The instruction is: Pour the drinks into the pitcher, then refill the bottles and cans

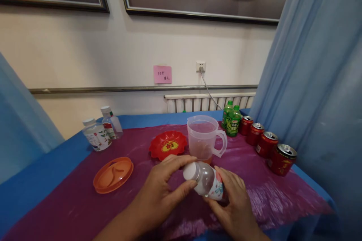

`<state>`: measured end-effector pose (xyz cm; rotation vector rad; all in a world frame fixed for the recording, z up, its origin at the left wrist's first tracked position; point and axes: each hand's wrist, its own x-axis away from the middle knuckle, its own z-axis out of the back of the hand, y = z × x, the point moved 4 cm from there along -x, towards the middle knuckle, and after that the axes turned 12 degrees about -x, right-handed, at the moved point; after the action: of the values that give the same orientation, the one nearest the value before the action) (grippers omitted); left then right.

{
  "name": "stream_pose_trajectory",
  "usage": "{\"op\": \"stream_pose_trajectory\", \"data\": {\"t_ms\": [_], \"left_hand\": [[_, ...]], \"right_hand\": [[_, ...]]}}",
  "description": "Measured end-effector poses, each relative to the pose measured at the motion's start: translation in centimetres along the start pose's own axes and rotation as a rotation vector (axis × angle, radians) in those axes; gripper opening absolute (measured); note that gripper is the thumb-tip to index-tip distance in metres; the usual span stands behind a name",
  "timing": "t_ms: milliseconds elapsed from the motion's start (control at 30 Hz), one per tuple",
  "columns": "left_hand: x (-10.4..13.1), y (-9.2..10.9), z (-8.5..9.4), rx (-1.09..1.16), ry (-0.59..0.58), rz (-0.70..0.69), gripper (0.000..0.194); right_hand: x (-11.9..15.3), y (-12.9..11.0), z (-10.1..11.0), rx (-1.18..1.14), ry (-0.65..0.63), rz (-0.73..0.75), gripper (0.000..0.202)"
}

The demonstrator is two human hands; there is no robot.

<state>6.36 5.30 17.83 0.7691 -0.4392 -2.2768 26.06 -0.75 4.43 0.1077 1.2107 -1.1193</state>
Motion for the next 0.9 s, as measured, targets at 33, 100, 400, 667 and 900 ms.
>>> {"op": "stream_pose_trajectory", "data": {"t_ms": [33, 100, 400, 667, 900], "left_hand": [[0.1, -0.1, 0.0, -0.026, -0.02, -0.008, 0.038], [0.2, -0.2, 0.2, -0.059, -0.065, -0.026, 0.04], [-0.8, 0.4, 0.5, -0.012, -0.113, -0.094, 0.029], [0.6, 0.8, 0.9, 0.466, -0.375, -0.073, 0.041], [2.3, -0.2, -0.5, 0.348, 0.014, 0.201, 0.066]], "right_hand": [[0.0, -0.1, 0.2, 0.01, -0.008, 0.005, 0.067], [-0.1, -0.4, 0.4, 0.021, -0.031, 0.013, 0.067], [0.5, -1.1, 1.0, -0.061, -0.077, 0.015, 0.072], [0.9, -1.6, -0.3, -0.67, -0.448, -0.312, 0.074], [1.6, -1.7, -1.2, -0.622, -0.39, -0.348, 0.082]]}}
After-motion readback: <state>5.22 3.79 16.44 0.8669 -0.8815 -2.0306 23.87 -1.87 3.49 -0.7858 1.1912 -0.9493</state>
